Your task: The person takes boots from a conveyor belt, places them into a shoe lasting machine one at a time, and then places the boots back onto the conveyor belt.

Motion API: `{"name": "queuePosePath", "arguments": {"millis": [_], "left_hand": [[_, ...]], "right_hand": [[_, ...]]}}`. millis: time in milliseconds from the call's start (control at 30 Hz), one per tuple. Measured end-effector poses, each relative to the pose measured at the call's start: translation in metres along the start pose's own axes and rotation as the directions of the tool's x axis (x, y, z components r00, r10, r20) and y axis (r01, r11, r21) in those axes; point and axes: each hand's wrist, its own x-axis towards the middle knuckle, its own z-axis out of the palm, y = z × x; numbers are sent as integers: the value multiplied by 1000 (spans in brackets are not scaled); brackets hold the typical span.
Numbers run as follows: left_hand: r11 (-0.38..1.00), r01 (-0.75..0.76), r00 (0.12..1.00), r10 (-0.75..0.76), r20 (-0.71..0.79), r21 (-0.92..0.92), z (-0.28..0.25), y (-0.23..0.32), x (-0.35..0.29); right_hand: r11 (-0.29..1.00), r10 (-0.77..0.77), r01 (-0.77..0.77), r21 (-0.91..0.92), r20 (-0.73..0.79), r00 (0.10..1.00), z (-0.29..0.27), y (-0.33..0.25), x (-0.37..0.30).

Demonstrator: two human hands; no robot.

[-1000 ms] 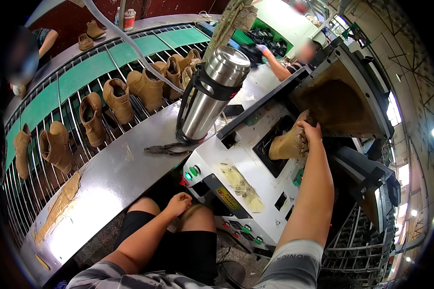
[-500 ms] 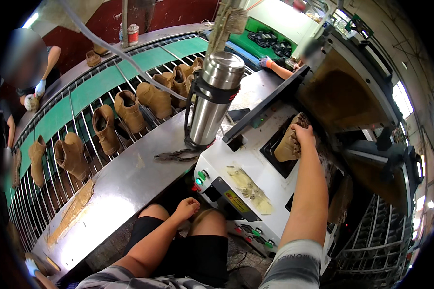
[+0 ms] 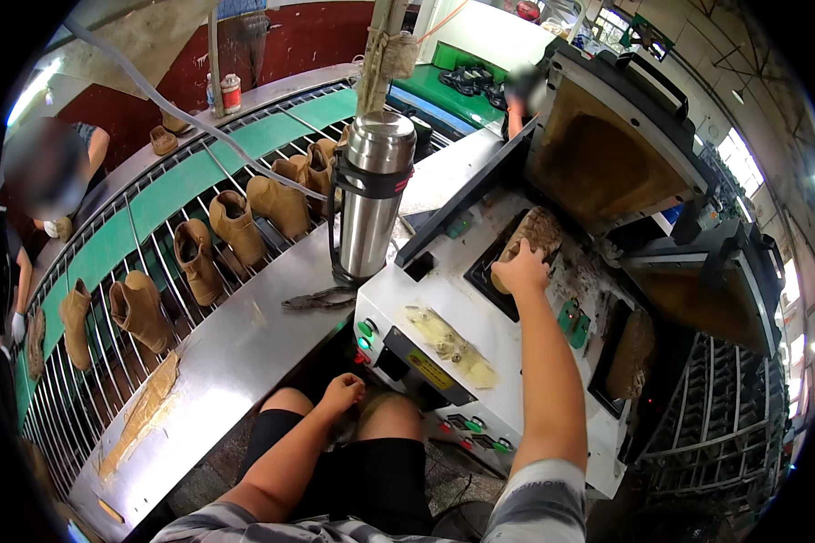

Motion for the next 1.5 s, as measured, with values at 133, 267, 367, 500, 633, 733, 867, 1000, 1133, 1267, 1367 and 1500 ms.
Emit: {"name": "queuePosePath", "arguments": {"millis": [133,267,367,500,633,733,867,1000,1133,1267,1367,1500], "left_hand": [[1000,-23,998,22,-53,-20,-1,8,-5],[999,-38,996,35,-76,-32,-2,8,-3],[999,-26,997,24,-76,-26,-3,8,-10],[998,-45,996,42,-78,-38,4,16,-10],[994,-89,995,85,-56,-65,4,12,-13],[971,-159,987,150,-65,-181,4,20,-18],[959,-201,979,203,-9,-202,1,31,-36],[897,-194,981,180,-74,-397,-28,35,-37],[805,-232,954,299,35,-546,7,101,-31],[869,-217,937,314,157,-445,27,125,-16],[939,-181,942,251,224,-291,12,109,-33],[819,-191,964,261,54,-541,-20,87,-31]], "right_hand": [[999,-20,19,41,20,1000,-16,-9,8],[998,50,-51,-33,-47,998,9,-13,-7],[998,67,-67,-17,-3,998,4,-17,-13],[996,89,-89,6,-53,995,10,-15,-15],[1000,5,-5,2,-31,1000,9,-8,-17],[999,-48,48,8,-18,999,9,4,-14],[943,-284,308,122,-184,941,24,55,-39],[820,-325,460,342,-383,864,24,132,-120],[872,-38,318,373,-596,802,14,257,-164],[906,189,73,417,-554,811,-23,319,-173],[909,286,-53,414,-523,803,-31,368,-146],[872,442,-321,370,-313,841,-58,362,-106]]}}
